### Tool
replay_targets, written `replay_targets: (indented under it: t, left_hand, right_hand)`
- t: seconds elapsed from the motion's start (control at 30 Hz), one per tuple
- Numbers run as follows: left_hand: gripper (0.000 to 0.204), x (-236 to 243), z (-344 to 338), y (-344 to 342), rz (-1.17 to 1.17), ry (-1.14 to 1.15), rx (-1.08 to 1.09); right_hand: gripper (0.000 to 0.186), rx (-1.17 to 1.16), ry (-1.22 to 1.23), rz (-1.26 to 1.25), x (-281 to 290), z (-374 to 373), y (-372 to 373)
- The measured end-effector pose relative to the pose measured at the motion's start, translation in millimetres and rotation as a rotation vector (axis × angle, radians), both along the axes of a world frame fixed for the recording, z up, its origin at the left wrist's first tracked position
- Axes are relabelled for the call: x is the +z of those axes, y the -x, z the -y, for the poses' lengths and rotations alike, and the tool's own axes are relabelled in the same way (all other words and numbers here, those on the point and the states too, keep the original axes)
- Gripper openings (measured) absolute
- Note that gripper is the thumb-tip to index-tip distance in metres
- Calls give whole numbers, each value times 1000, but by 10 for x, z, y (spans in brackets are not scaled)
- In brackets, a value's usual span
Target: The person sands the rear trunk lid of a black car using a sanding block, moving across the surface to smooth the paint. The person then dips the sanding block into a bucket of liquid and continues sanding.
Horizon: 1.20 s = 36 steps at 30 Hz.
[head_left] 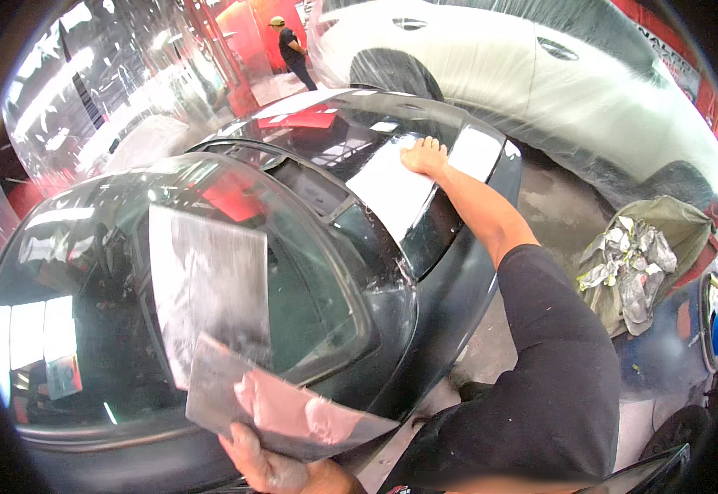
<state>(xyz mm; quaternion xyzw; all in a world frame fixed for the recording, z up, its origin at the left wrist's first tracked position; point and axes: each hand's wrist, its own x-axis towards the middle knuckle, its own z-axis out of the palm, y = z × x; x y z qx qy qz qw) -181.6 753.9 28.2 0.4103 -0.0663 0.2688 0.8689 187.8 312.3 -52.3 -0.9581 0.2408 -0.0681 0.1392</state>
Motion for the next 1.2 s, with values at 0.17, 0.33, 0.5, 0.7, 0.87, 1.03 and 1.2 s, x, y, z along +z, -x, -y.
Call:
replay_targets:
  t: [0.17, 0.33, 0.5, 0.7, 0.87, 1.03, 1.2]
  left_hand:
    - [32, 215, 140, -48, -24, -50, 0]
    - [25, 264, 142, -103, 25, 183, -236]
    - [24, 284, 111, -109, 62, 191, -393]
    - [25, 264, 117, -115, 34, 155, -335]
    - [29, 221, 161, -113, 36, 150, -203]
    - [38, 269, 303, -74, -107, -7, 132]
    - [45, 181, 849, -83, -11, 122, 82]
  right_hand:
    - [80, -38, -6, 30, 47, -553, 380]
    - [81, -4, 8, 39, 78, -943, 712]
    - [81, 74, 30, 143, 3, -1255, 996]
    - [81, 194, 90, 153, 101, -1576, 1385]
    - [71, 768, -96, 91, 364, -1779, 2069]
    - [63, 1084, -296, 596, 517, -1432, 2043]
    - [60, 1081, 59, 202, 219, -697, 1021]
